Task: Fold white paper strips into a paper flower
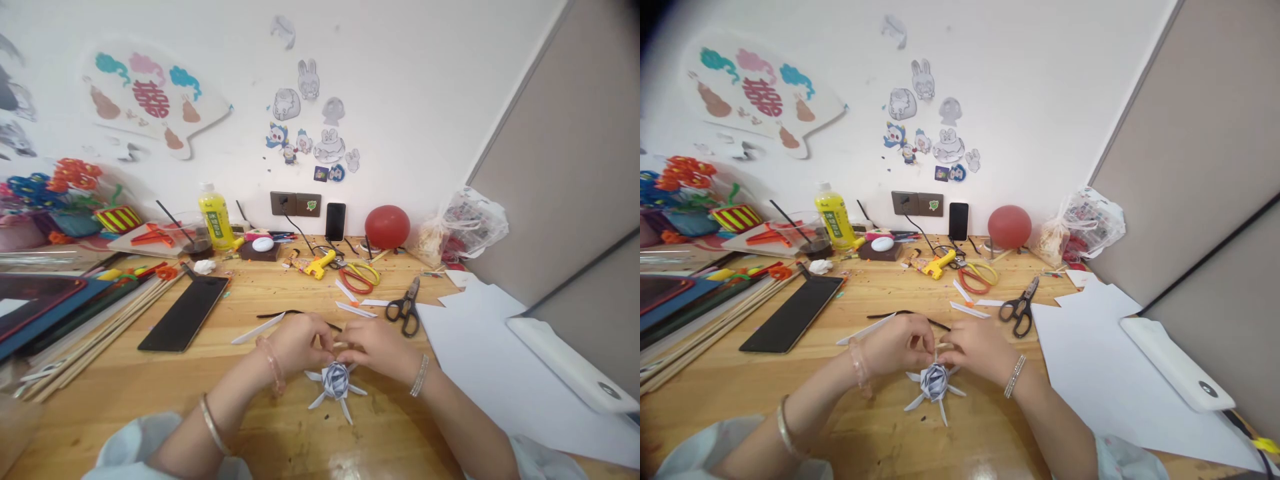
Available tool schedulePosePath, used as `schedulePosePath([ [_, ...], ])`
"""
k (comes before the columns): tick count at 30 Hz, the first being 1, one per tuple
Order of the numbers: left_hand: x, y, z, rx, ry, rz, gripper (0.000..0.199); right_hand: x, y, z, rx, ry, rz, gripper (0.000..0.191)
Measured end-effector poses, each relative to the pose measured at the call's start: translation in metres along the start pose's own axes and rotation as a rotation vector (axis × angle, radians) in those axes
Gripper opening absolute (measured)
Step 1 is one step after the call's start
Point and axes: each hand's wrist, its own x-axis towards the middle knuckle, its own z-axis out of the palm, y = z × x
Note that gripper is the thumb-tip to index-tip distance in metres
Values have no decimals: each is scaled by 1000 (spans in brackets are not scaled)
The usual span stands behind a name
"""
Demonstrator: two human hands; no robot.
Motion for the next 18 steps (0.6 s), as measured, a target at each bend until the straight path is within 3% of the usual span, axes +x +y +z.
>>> schedulePosePath([
  [8, 2, 4, 3, 23, -61, 98, 11, 0, 2, 0, -1, -10, 5, 30],
  [18, 1, 5, 0, 27, -46, 79, 9, -4, 4, -6, 29, -1, 28, 35],
])
